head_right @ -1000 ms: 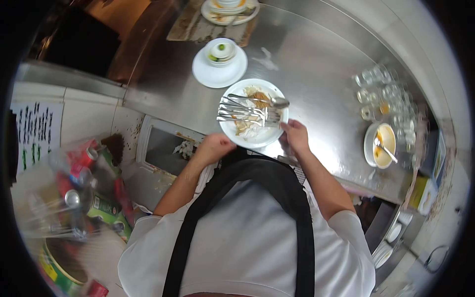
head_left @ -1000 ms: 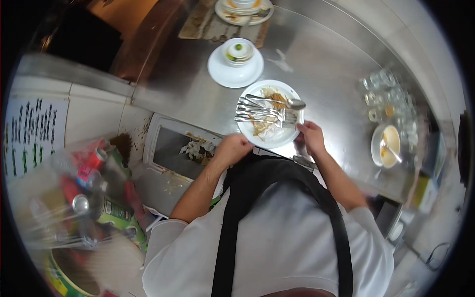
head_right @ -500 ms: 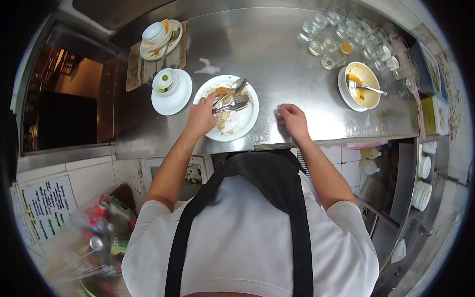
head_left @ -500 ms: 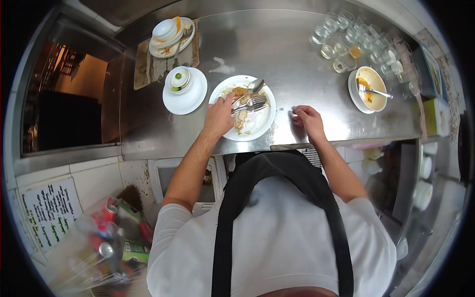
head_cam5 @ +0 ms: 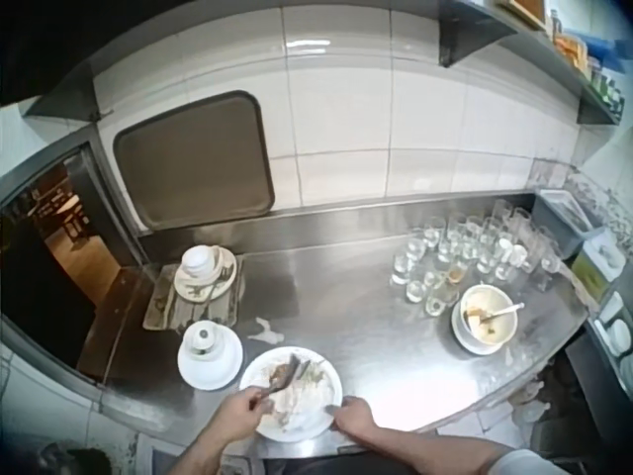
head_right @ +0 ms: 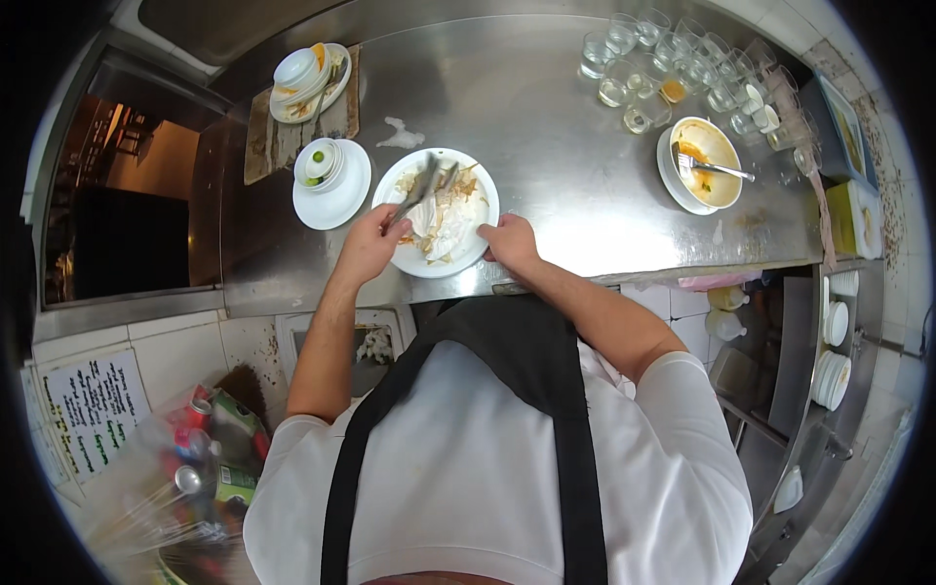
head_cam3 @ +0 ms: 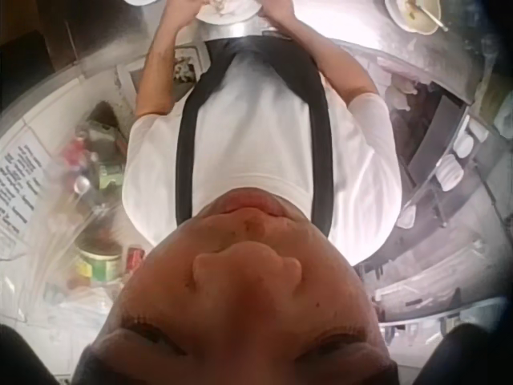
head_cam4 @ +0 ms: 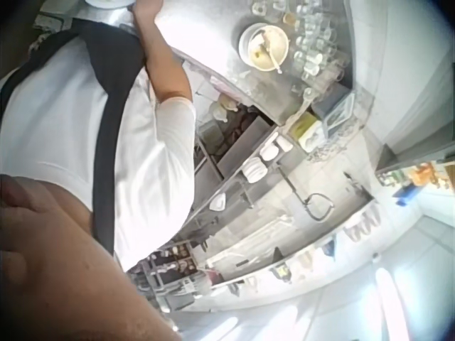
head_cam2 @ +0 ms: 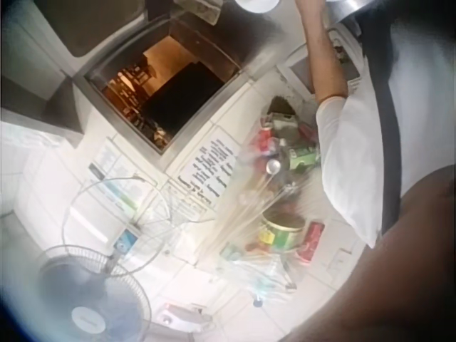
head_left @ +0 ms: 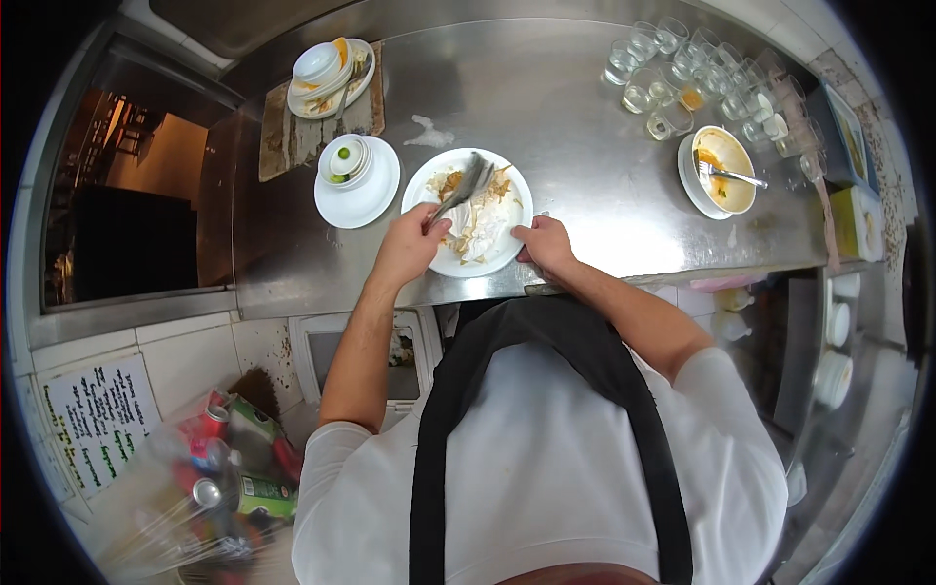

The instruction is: Washing and rinsing various dishes, cups, and bowls in a commercial kitchen sink.

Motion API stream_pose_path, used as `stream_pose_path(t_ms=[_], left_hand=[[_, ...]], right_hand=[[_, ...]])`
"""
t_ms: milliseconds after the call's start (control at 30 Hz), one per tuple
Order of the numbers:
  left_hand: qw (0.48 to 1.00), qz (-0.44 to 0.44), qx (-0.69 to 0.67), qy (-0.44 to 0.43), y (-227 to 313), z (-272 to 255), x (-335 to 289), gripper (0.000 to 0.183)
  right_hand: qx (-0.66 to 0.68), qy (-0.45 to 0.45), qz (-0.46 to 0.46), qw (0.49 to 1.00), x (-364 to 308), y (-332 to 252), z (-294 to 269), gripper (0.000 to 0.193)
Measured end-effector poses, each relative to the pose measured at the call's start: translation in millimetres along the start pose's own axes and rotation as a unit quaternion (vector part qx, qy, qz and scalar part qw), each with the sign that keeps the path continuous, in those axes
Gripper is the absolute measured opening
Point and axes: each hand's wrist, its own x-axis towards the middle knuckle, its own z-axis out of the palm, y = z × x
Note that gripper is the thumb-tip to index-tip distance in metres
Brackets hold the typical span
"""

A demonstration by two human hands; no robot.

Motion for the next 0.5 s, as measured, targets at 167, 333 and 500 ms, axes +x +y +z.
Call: stream_pose_path(t_ms=[167, 333, 500], left_hand=[[0.972, -0.040, -0.220, 0.066, -47, 9, -39, 0.023], [0.935, -0.112, -0.317, 0.111, -73, 15, -86, 0.020], [0.903, -0.115, -0.370, 0.186, -80, 19, -147, 0.019]], right_hand=[[0.323, -0.093, -0.060, 0.940, 9, 0, 8, 0.040], [0.245, -0.240, 0.045, 0.938, 12, -34, -1, 0.059], [0.090, -0.224, 0.002, 0.970, -2, -56, 34, 0.052]])
